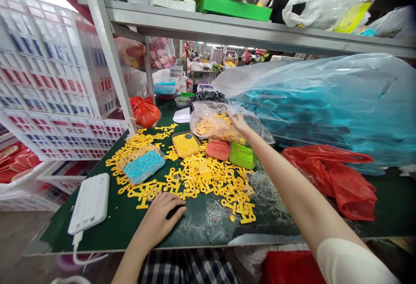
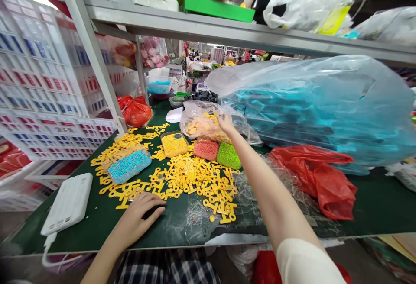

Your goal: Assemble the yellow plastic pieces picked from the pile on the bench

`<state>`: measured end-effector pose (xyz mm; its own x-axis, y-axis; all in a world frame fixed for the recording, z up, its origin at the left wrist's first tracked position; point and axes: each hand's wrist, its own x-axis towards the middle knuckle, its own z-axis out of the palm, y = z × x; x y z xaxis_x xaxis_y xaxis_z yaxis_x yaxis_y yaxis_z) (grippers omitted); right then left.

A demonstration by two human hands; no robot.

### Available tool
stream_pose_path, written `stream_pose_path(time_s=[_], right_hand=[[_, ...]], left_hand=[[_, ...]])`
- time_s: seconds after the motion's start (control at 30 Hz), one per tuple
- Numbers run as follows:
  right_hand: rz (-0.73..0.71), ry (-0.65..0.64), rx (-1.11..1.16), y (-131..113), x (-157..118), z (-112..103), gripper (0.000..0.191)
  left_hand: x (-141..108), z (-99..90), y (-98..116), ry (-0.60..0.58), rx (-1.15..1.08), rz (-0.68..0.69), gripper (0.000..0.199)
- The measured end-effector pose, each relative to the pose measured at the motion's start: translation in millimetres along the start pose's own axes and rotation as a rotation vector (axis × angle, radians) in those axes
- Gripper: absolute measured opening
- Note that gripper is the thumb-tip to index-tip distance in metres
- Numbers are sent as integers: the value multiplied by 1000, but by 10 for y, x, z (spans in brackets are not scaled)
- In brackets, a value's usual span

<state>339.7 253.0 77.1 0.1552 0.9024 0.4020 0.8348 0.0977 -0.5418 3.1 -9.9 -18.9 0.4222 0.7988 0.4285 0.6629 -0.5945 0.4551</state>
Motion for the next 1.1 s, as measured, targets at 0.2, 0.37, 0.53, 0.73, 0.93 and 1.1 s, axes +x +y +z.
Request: stream_pose_path(time_s=[0.2,0.37,0.53,0.73,0.93,1.1], right_hand=[[25,-96,-163,220,-312,-35,53],[-307,-335,-180,-68,-768,401,38],[-372,-378,-209,-267,-1010,681,45],[-486,-217,-220,-261,-1404,390,54],[-716,-226,-224,-286,-2028,315,30],[-634,-269,-134,-283,-2147,305,18]], left_hand=[[2,10,22,-22,13,-22,25],[-15,12,27,-22,3,-30,25],[-42,2,40,-18,0,-50,26],[-43,18,50,-21,1,-72,27],[-21,26,64,-62,34,-56,25],[-9,-7,61,-12,-28,-81,27]])
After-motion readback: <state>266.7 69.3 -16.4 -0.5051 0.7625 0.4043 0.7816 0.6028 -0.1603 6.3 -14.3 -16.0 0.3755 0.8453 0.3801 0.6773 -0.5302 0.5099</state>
